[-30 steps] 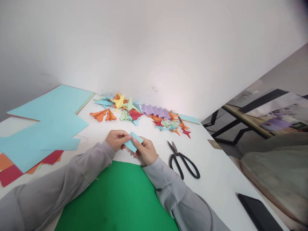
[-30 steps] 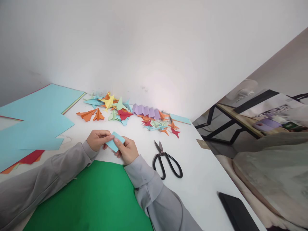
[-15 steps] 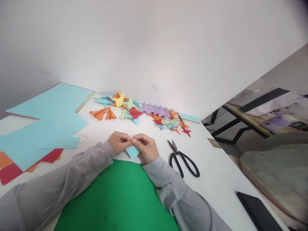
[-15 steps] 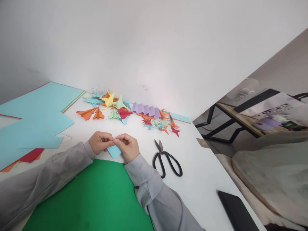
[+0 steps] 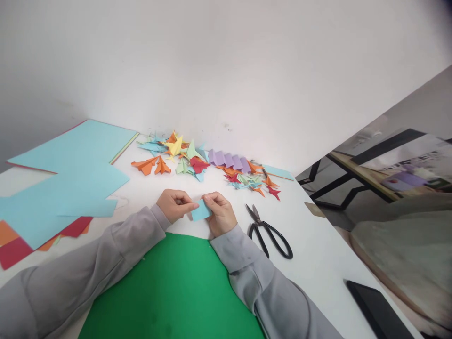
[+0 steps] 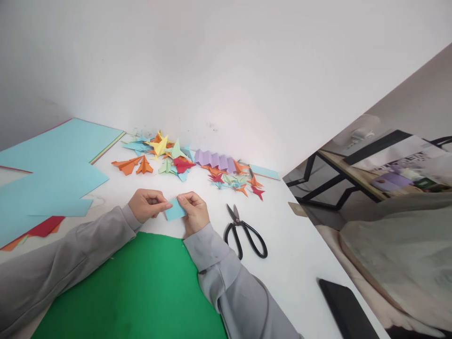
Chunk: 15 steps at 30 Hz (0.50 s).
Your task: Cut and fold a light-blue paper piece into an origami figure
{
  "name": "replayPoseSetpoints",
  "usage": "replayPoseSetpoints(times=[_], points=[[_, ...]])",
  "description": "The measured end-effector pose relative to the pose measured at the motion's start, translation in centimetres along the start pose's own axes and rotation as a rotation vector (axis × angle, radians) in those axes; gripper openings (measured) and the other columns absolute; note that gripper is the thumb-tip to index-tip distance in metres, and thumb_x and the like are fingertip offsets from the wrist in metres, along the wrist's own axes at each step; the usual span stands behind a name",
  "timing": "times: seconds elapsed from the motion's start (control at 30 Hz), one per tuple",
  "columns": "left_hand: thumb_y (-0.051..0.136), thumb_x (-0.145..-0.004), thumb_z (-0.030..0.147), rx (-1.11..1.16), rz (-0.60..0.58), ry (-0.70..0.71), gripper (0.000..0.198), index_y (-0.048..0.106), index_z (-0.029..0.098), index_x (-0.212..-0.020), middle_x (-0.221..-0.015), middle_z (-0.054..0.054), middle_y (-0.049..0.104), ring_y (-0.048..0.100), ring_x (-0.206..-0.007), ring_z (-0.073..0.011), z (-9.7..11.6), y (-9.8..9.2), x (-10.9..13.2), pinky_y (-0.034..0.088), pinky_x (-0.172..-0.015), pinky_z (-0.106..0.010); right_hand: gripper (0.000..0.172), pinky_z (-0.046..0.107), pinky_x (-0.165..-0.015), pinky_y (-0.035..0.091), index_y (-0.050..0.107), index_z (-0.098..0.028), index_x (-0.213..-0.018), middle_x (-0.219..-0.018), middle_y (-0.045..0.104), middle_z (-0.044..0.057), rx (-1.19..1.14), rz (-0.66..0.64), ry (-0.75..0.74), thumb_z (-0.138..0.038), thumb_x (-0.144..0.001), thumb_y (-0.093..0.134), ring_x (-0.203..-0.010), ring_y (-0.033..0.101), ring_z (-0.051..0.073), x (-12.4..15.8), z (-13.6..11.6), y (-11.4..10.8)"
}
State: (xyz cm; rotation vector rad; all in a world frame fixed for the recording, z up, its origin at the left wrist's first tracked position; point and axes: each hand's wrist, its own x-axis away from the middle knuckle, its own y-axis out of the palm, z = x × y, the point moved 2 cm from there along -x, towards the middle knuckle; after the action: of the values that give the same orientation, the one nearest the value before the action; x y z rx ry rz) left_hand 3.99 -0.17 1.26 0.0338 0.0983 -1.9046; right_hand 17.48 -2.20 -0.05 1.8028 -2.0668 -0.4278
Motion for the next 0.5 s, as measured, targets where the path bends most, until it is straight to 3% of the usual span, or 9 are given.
replayPoseSetpoints(times=[0.23,0.5], points=[[0.076,-0.048,0.028,0.036,-0.031,0.094,0.024,0.062,0.01,-0.052,-0.044,0.002,0.051,0.036,-0.038,-0.0024,-0.15,0.11,-0.06,0.024,-0.037,-0.018,0.015,0.023,-0.054,0.038,0.064,-0.018,-0.057,-0.059,0.06,-0.003,0.245,-0.162,-0.134,-0.023,-0.052,0.077,-0.055,0.05,0.009,0.15,0.03,-0.17],[0.077,-0.044,0.027,0.03,-0.016,0.027,0.026,0.057,0.01,-0.045,-0.042,0.002,0.052,0.041,-0.041,-0.0048,-0.35,0.06,-0.15,0.03,-0.04,-0.019,0.013,0.024,-0.053,0.035,0.064,-0.019,-0.052,-0.058,0.059,-0.003,0.174,-0.182,-0.127,-0.025,-0.055,0.075,-0.055,0.049,0.01,0.04,0.07,-0.16]])
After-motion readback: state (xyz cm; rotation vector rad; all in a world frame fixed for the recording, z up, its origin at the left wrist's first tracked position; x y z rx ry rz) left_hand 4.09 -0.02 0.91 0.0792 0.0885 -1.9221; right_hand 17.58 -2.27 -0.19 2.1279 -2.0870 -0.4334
